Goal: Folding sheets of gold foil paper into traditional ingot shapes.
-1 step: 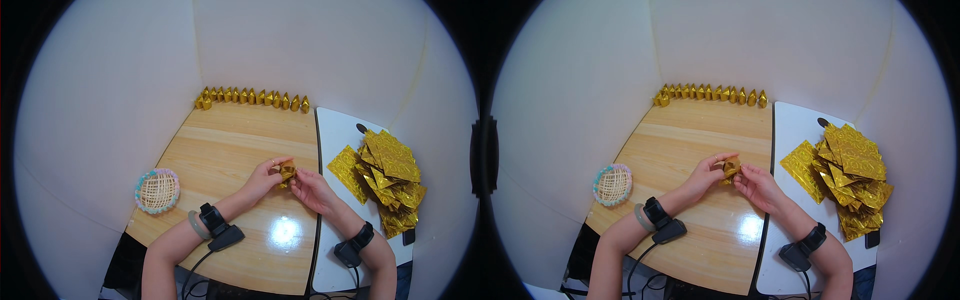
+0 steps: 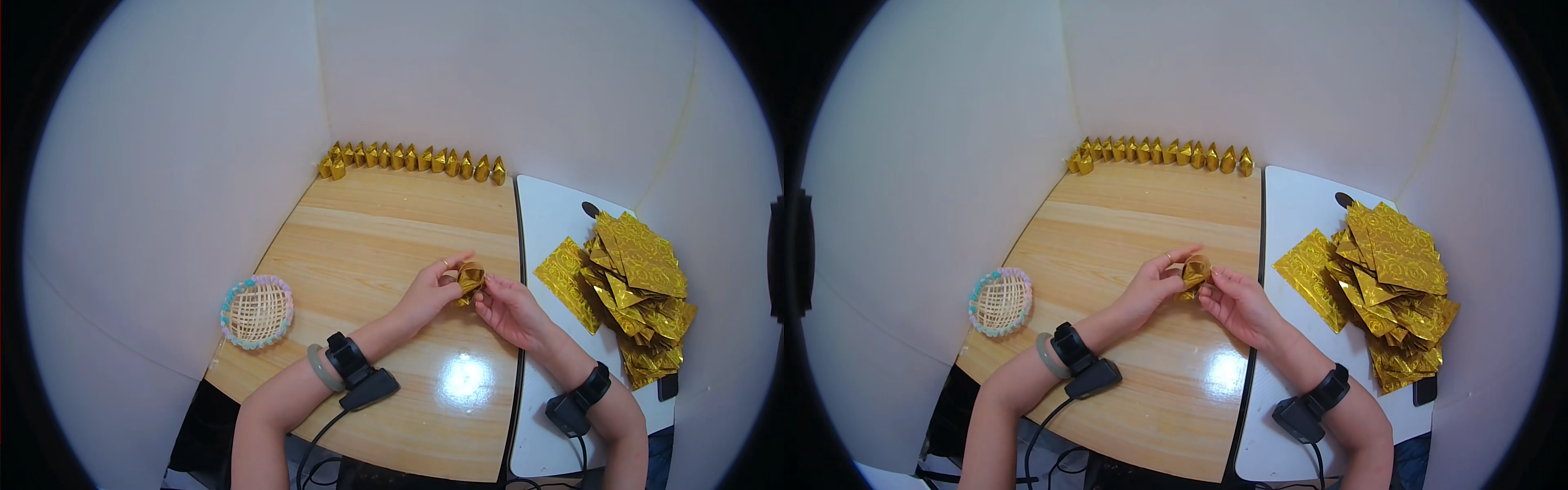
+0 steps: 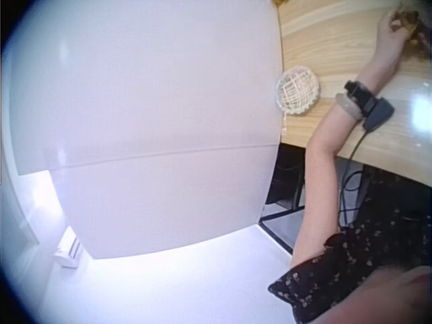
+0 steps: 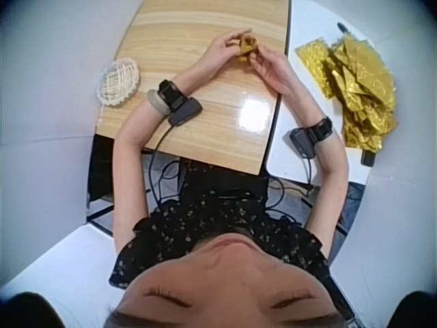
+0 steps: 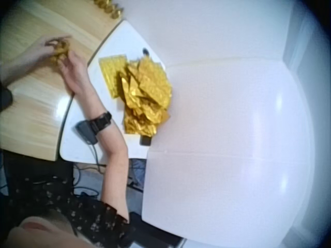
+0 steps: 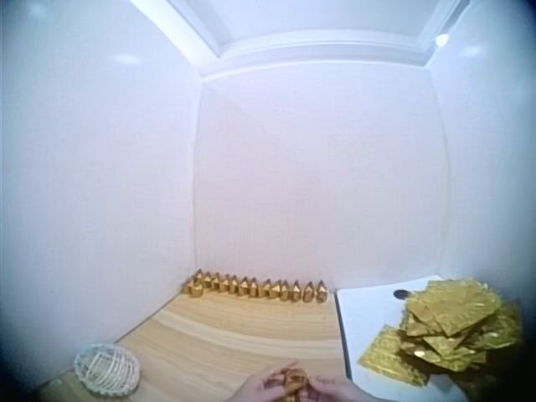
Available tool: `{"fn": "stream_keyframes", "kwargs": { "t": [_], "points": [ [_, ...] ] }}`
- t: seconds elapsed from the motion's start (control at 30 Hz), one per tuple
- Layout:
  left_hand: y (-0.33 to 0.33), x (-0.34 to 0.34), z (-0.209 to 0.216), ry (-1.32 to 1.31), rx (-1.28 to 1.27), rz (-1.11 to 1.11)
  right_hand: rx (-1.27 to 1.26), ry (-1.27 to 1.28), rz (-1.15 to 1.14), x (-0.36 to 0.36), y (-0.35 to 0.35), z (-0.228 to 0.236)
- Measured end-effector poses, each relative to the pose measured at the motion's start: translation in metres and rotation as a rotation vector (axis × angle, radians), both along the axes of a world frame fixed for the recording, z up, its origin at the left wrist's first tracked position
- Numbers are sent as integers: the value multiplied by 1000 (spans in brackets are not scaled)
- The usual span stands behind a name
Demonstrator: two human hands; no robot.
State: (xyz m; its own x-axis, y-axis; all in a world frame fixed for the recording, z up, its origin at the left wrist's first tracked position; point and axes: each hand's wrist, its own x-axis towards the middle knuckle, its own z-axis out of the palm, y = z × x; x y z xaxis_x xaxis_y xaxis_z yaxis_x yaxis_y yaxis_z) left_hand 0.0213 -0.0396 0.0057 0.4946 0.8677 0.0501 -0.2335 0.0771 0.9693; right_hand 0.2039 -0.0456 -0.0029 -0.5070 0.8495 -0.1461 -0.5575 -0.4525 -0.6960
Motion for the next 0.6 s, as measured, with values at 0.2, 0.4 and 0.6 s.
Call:
{"fn": "stream_keyframes", "kwargs": {
  "t": [0.2, 0.4, 0.6],
  "points": [
    [7, 0, -14, 54, 172, 345, 29, -162, -80, -8, -5, 6],
    [12, -9, -9, 365, 285, 442, 846, -939, -321, -9, -9, 8],
    [17, -25, 5, 616, 180, 352, 1043, -1082, -249, -11, -10, 5]
  ]
}}
